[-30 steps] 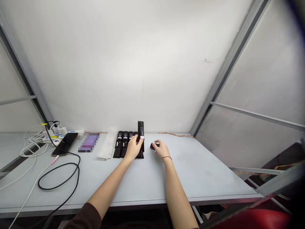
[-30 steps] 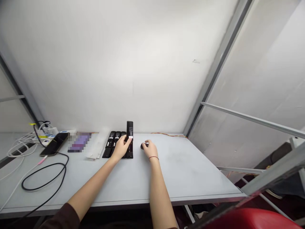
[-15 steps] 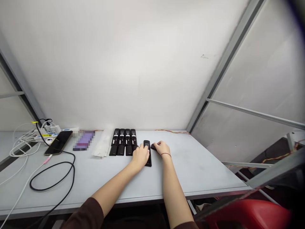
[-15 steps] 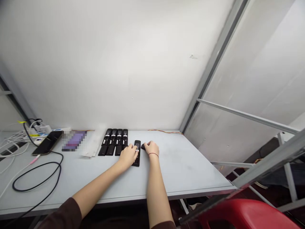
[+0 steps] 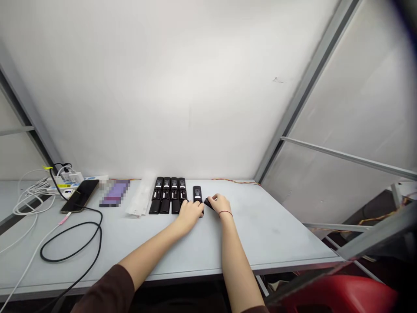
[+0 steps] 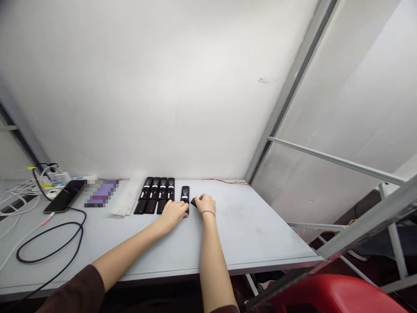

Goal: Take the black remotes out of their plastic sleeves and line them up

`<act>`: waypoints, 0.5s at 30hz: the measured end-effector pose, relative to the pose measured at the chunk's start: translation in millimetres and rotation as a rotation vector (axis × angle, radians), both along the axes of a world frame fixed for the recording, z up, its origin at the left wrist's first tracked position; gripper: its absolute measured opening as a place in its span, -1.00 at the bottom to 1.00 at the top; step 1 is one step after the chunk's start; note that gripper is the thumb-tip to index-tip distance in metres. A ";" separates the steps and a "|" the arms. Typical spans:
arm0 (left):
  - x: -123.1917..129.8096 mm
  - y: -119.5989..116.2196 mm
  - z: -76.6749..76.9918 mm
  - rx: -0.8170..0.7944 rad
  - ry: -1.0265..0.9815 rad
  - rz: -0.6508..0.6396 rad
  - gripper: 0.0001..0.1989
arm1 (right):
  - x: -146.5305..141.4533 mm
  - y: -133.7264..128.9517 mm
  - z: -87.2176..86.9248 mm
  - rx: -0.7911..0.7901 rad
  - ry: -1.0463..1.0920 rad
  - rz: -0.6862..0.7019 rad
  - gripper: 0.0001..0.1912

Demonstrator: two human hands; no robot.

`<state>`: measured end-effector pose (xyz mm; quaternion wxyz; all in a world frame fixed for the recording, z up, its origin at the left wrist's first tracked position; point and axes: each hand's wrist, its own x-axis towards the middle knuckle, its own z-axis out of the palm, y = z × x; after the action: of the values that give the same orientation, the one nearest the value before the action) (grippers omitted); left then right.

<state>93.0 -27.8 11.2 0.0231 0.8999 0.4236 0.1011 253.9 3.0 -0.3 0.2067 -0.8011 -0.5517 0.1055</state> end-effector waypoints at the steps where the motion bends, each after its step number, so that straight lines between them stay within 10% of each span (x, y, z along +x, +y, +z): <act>1: 0.9 7.4 -0.2 -0.001 -0.005 0.031 -0.86 | -1.2 -0.1 0.1 -0.003 0.006 0.004 -0.68; 15: 8.6 45.4 0.2 -0.060 -0.123 0.205 -0.88 | -18.4 -4.1 3.4 -0.024 0.065 0.099 -0.70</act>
<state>101.7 17.7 11.4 0.0653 0.8428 0.5141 0.1453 235.5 -1.1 3.1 0.2093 -0.7714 -0.5825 0.1479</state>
